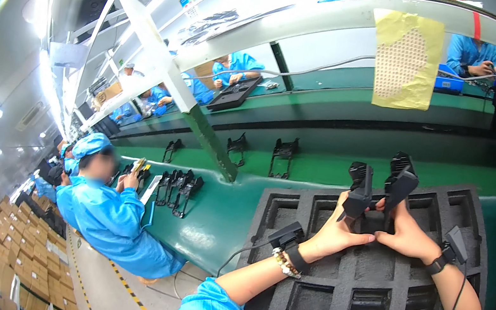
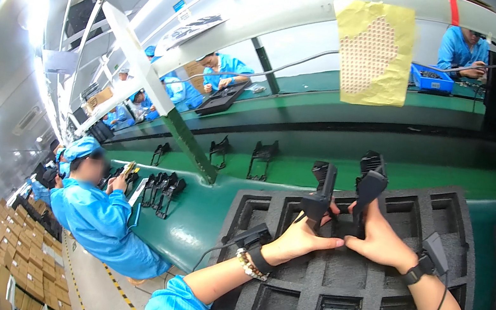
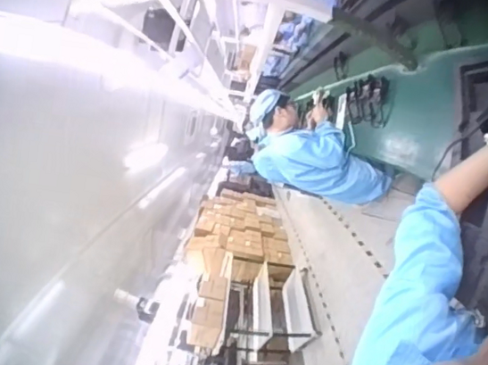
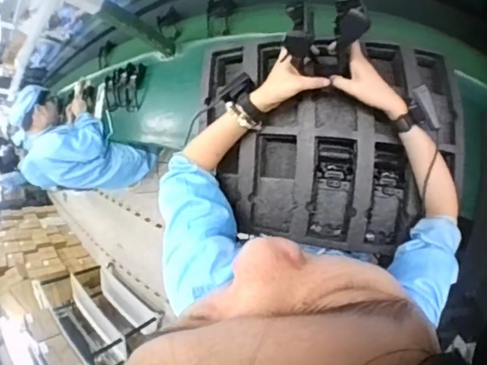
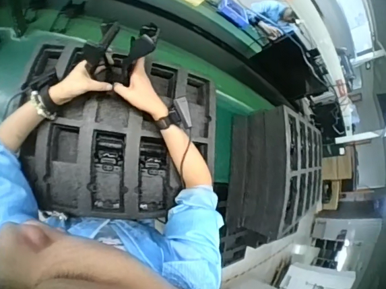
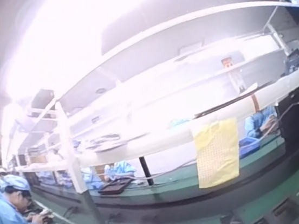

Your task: Assembling handheld electronic devices by placing components into plastic casings and organizing them in foam trays on a factory production line.

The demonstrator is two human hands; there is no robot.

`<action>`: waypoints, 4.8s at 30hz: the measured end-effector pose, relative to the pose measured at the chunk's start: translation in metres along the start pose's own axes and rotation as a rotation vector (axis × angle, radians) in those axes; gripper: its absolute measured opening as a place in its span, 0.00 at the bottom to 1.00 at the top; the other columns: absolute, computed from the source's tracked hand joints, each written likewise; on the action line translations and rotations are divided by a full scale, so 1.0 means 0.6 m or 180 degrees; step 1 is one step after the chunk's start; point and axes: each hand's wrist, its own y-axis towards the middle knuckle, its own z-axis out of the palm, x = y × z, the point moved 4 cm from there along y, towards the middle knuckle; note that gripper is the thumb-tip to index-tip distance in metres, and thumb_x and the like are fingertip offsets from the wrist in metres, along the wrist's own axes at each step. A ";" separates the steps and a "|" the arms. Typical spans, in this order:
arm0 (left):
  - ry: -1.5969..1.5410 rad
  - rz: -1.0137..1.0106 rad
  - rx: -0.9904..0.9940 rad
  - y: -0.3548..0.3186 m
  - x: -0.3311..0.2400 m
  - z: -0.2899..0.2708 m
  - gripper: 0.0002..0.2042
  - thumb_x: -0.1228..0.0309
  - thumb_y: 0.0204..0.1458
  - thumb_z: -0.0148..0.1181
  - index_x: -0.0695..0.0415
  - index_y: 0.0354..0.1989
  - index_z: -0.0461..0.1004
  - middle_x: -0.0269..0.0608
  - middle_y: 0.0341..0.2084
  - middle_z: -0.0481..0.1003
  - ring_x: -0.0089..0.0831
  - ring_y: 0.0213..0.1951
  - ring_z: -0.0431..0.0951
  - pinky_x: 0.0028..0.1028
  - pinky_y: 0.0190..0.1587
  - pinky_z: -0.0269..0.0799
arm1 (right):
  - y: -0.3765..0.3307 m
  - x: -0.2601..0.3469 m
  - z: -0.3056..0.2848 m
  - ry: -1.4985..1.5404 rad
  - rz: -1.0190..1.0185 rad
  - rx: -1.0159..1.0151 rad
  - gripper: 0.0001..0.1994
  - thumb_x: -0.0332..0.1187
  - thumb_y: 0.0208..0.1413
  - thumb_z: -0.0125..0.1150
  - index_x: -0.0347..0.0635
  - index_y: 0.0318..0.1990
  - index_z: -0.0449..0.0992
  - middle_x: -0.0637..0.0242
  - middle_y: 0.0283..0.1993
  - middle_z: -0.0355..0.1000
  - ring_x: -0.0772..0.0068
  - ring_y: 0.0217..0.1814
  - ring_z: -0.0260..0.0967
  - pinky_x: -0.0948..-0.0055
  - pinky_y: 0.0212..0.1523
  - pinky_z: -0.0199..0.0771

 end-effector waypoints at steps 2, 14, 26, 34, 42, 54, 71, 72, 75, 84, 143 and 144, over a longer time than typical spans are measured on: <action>0.0047 0.0163 -0.0030 -0.003 -0.001 0.002 0.32 0.77 0.43 0.74 0.56 0.55 0.62 0.34 0.53 0.61 0.27 0.62 0.60 0.34 0.69 0.53 | 0.002 0.012 0.000 -0.0433 -0.0048 -0.0020 0.29 0.30 0.51 0.63 0.35 0.57 0.54 0.60 0.48 0.63 0.67 0.52 0.64 0.67 0.55 0.65; -0.1298 -0.0581 -0.0916 0.022 -0.015 -0.028 0.17 0.59 0.56 0.63 0.52 0.46 0.64 0.29 0.30 0.67 0.22 0.33 0.69 0.26 0.40 0.67 | 0.027 -0.061 -0.050 0.2670 0.1683 -0.0114 0.21 0.52 0.63 0.50 0.43 0.49 0.63 0.60 0.38 0.74 0.61 0.40 0.76 0.66 0.42 0.78; 0.0065 -0.1025 -0.1618 0.194 -0.003 -0.097 0.23 0.45 0.56 0.57 0.53 0.42 0.66 0.25 0.23 0.58 0.16 0.21 0.57 0.20 0.22 0.53 | 0.067 -0.110 -0.272 0.1663 0.2104 -0.1218 0.19 0.45 0.60 0.55 0.42 0.50 0.65 0.63 0.35 0.72 0.67 0.39 0.73 0.55 0.40 0.75; 0.0085 -0.0924 -0.2106 0.310 0.146 -0.171 0.09 0.67 0.66 0.42 0.58 0.46 0.65 0.29 0.22 0.61 0.18 0.18 0.57 0.22 0.17 0.53 | 0.008 -0.204 -0.411 0.0964 0.2084 -0.1893 0.18 0.40 0.67 0.45 0.36 0.56 0.61 0.51 0.50 0.71 0.62 0.39 0.76 0.48 0.39 0.76; 0.0199 -0.1846 -0.1080 0.315 0.200 -0.165 0.29 0.74 0.63 0.39 0.58 0.72 0.42 0.39 0.32 0.74 0.23 0.25 0.71 0.22 0.23 0.66 | -0.074 -0.354 -0.482 0.0495 0.2109 -0.2480 0.29 0.36 0.69 0.43 0.33 0.71 0.42 0.51 0.38 0.75 0.58 0.29 0.77 0.65 0.26 0.78; 0.1799 -0.1430 -0.0831 0.332 0.234 -0.176 0.22 0.81 0.44 0.57 0.71 0.52 0.70 0.45 0.37 0.76 0.31 0.34 0.74 0.30 0.36 0.70 | -0.114 -0.347 -0.503 -0.0630 0.2521 -0.3178 0.19 0.28 0.57 0.54 0.37 0.56 0.71 0.63 0.27 0.78 0.76 0.23 0.75 0.75 0.20 0.71; 0.1756 -0.1551 -0.1042 0.331 0.231 -0.172 0.32 0.89 0.47 0.46 0.72 0.65 0.55 0.57 0.58 0.67 0.43 0.57 0.70 0.31 0.57 0.65 | -0.091 -0.358 -0.506 -0.0039 0.1580 -0.3007 0.27 0.14 0.51 0.45 0.32 0.62 0.64 0.64 0.39 0.70 0.73 0.39 0.72 0.76 0.41 0.72; 0.1860 -0.1511 -0.1114 0.328 0.230 -0.173 0.29 0.87 0.45 0.46 0.72 0.62 0.59 0.60 0.56 0.69 0.45 0.58 0.70 0.31 0.58 0.64 | -0.088 -0.357 -0.504 0.0051 0.1564 -0.2996 0.28 0.14 0.50 0.43 0.32 0.63 0.63 0.63 0.39 0.70 0.74 0.40 0.71 0.77 0.42 0.72; 0.2095 -0.1471 -0.1202 0.328 0.229 -0.184 0.28 0.85 0.44 0.45 0.73 0.60 0.62 0.62 0.55 0.70 0.47 0.60 0.69 0.31 0.61 0.62 | -0.080 -0.348 -0.502 0.0210 0.1564 -0.2854 0.29 0.15 0.54 0.49 0.34 0.66 0.59 0.61 0.45 0.71 0.74 0.46 0.68 0.77 0.48 0.69; 0.2745 -0.1179 -0.2110 0.303 0.154 -0.158 0.30 0.79 0.46 0.50 0.69 0.62 0.61 0.63 0.59 0.65 0.53 0.61 0.66 0.39 0.64 0.60 | -0.094 -0.315 -0.500 -0.1119 0.1822 -0.3704 0.26 0.30 0.50 0.59 0.38 0.59 0.68 0.55 0.55 0.73 0.57 0.59 0.70 0.65 0.59 0.68; 0.3782 0.1730 0.2778 -0.231 -0.124 0.185 0.17 0.73 0.39 0.60 0.49 0.42 0.78 0.39 0.41 0.69 0.38 0.48 0.69 0.35 0.54 0.65 | -0.417 0.215 -0.001 -0.3289 0.0883 -0.0454 0.31 0.31 0.44 0.64 0.25 0.56 0.65 0.49 0.50 0.62 0.54 0.49 0.63 0.62 0.51 0.69; 0.3737 0.1688 0.2785 -0.227 -0.126 0.188 0.17 0.74 0.37 0.59 0.51 0.40 0.77 0.41 0.41 0.68 0.41 0.49 0.68 0.35 0.54 0.65 | -0.411 0.216 -0.002 -0.3266 0.0865 -0.0440 0.31 0.31 0.44 0.64 0.25 0.56 0.65 0.49 0.50 0.62 0.54 0.49 0.63 0.62 0.51 0.69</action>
